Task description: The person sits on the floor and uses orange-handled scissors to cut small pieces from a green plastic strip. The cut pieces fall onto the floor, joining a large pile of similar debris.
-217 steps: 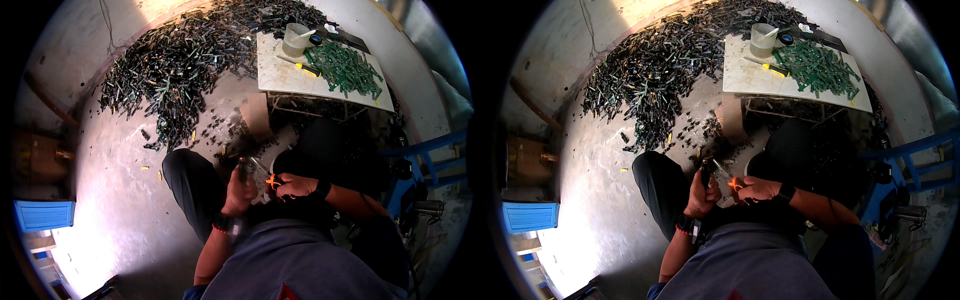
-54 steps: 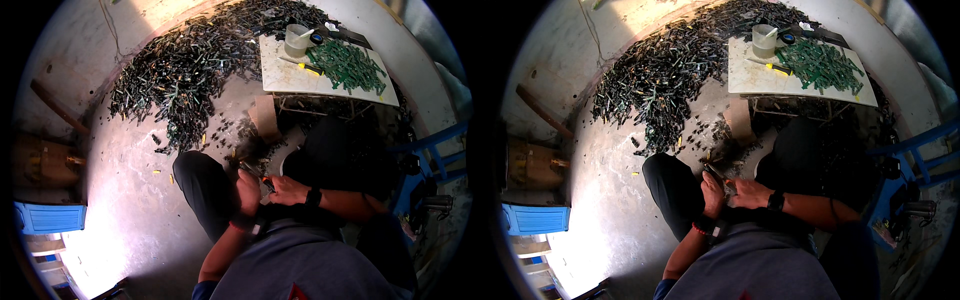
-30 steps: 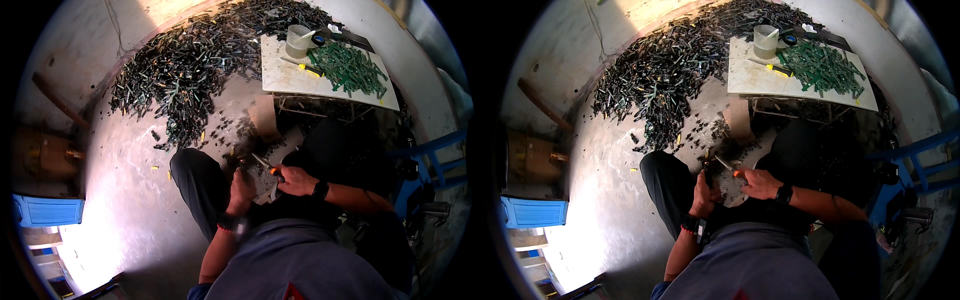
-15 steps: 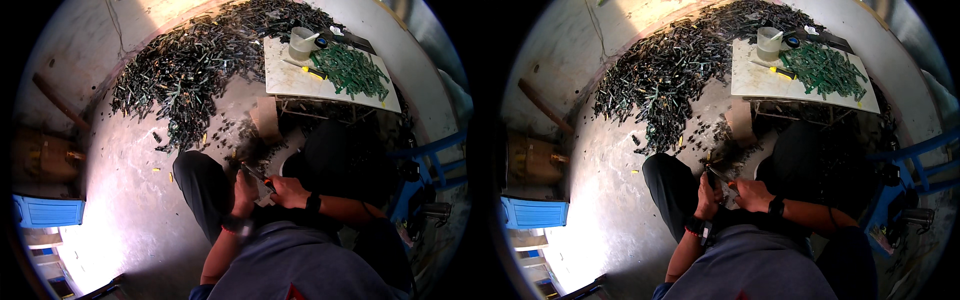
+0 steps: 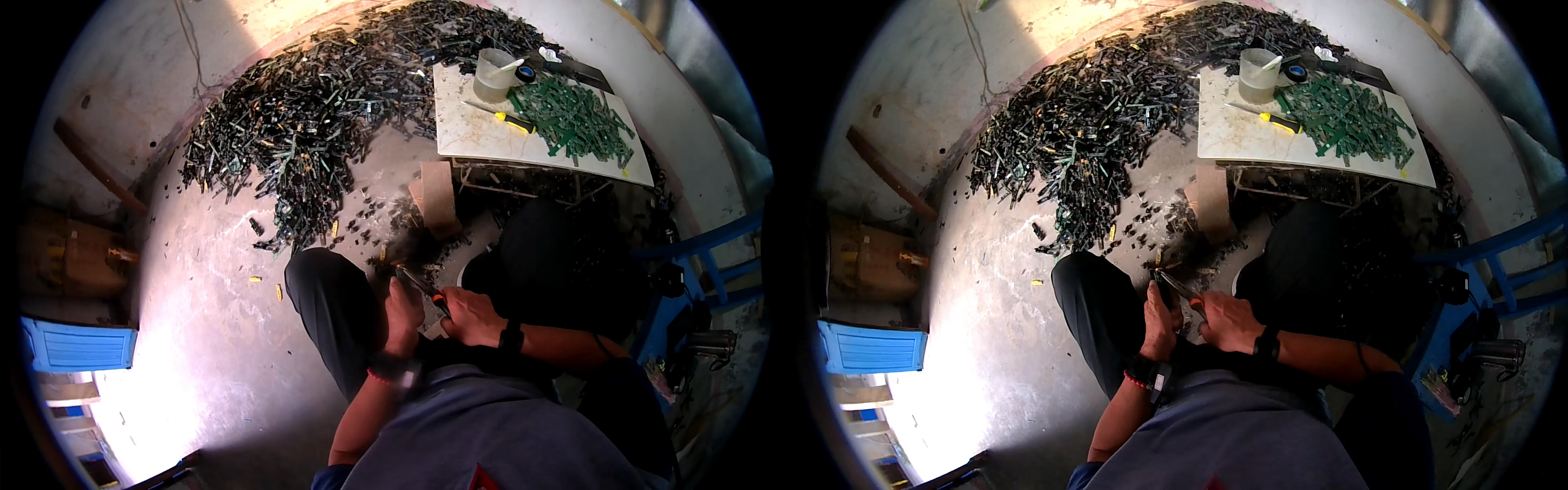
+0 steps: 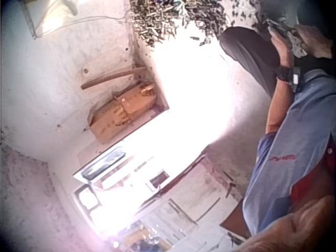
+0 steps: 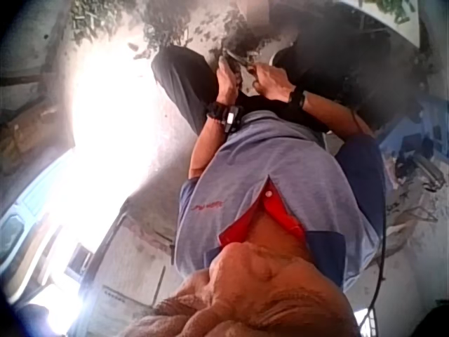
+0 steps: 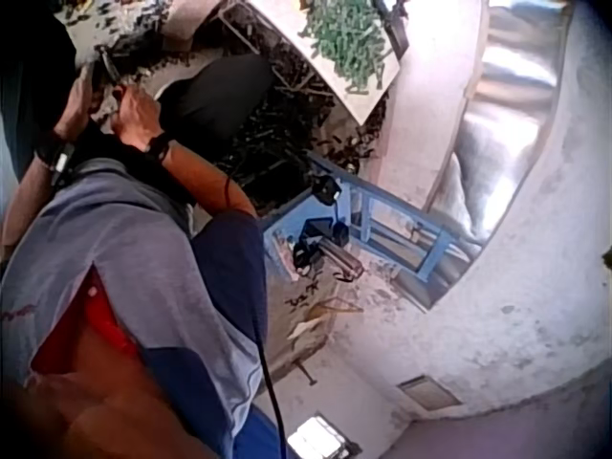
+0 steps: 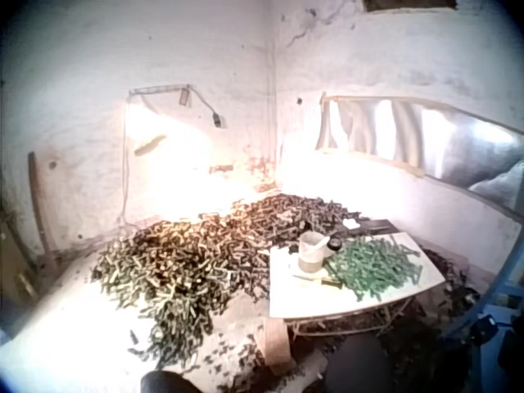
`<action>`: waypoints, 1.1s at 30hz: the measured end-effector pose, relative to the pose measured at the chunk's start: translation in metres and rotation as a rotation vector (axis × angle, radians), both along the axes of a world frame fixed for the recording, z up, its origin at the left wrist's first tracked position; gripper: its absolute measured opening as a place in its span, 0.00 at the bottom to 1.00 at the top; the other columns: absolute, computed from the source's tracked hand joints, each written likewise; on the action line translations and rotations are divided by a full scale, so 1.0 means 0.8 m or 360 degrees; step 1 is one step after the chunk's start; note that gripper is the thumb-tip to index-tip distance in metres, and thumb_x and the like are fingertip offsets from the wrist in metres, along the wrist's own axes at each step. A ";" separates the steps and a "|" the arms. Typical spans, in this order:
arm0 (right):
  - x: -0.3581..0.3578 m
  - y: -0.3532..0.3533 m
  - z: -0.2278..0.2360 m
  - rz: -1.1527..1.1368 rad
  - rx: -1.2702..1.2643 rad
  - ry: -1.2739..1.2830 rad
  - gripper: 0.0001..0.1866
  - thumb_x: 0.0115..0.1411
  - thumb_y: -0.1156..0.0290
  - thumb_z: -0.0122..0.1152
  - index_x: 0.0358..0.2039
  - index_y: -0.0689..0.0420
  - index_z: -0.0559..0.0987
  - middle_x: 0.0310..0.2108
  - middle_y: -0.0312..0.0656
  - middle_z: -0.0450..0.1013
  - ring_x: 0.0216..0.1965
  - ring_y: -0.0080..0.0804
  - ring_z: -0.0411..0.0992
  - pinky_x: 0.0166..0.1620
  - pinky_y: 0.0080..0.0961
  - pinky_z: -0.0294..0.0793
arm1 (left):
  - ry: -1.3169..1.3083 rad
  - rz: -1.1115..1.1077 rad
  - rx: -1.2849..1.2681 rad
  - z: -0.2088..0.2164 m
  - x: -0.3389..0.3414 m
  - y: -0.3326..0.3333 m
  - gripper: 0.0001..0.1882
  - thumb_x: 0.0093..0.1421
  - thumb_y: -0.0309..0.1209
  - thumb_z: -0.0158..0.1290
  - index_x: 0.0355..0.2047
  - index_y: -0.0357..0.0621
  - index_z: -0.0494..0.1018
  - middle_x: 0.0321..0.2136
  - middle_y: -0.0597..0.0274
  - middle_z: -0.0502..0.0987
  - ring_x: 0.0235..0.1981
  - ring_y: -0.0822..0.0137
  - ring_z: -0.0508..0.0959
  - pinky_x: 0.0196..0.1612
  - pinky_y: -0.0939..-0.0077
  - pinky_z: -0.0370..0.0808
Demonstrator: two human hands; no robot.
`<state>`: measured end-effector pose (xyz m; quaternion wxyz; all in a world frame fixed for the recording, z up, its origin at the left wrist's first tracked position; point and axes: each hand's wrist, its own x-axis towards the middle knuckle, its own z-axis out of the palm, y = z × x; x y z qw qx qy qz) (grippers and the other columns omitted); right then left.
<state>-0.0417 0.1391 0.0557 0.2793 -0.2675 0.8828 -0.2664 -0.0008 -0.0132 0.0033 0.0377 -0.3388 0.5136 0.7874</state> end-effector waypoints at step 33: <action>-0.035 -0.010 0.020 -0.0073 -0.0513 -0.1486 0.10 0.52 0.69 0.52 0.20 0.61 0.73 0.20 0.35 0.70 0.23 0.22 0.66 0.29 0.20 0.64 | 0.0004 -0.0084 -0.1328 -0.021 -0.008 0.012 0.33 0.71 0.45 0.29 0.13 0.33 0.58 0.07 0.57 0.59 0.11 0.66 0.57 0.17 0.61 0.56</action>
